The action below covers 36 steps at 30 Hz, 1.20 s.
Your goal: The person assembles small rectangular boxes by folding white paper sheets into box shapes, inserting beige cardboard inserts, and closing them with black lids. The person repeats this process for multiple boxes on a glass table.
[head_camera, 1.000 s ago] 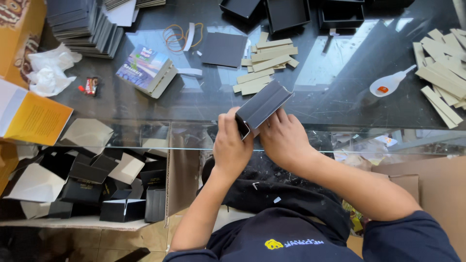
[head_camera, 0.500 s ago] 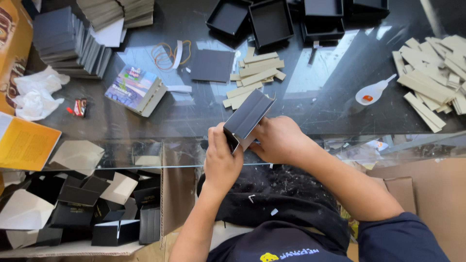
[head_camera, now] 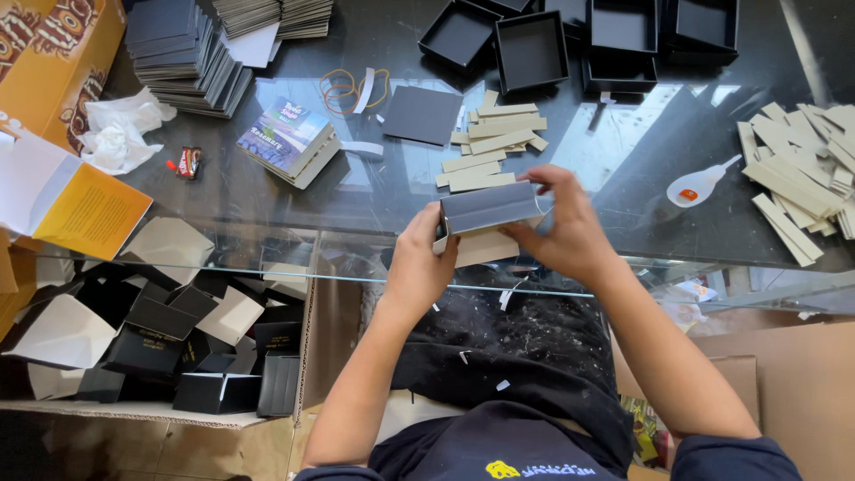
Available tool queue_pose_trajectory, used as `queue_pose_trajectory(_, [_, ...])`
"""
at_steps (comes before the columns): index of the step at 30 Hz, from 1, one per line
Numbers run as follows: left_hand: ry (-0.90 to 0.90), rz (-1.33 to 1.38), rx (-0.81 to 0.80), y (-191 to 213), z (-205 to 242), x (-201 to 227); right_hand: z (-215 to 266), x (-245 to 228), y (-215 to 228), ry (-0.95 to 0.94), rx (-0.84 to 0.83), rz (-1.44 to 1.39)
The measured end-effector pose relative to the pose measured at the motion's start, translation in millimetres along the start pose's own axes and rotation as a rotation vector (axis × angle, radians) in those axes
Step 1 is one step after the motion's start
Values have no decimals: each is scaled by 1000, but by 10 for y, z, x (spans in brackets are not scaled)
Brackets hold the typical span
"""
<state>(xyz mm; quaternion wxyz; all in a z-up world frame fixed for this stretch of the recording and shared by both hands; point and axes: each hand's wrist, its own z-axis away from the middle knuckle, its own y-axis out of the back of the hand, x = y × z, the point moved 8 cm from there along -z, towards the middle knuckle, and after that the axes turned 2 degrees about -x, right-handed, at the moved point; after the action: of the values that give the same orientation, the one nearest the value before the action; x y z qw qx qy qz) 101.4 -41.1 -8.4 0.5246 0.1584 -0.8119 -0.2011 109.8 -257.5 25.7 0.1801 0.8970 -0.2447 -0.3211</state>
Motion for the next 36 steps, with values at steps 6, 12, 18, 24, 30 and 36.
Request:
queue_pose_trajectory(6, [4, -62, 25, 45, -34, -8, -76, -34, -319, -379, -413, 7])
queue_pose_trajectory(12, [-36, -107, -15, 29, -107, -103, 45, 114, -386, -344, -375, 138])
queue_pose_trajectory(18, [225, -87, -218, 201, -293, -42, -9, -29, -276, -708, -494, 52])
queue_pose_trajectory(24, [-93, -324, 275, 872, -61, 681, -16, -260, -54, -733, -680, -125])
queue_pose_trajectory(30, [-54, -327, -203, -51, 238, 895, -704, 646, -187, -60, -326, 288])
queue_pose_trajectory(36, [-66, -720, -265, 119, 273, 465, -637, 1443, -833, 141, -377, 502])
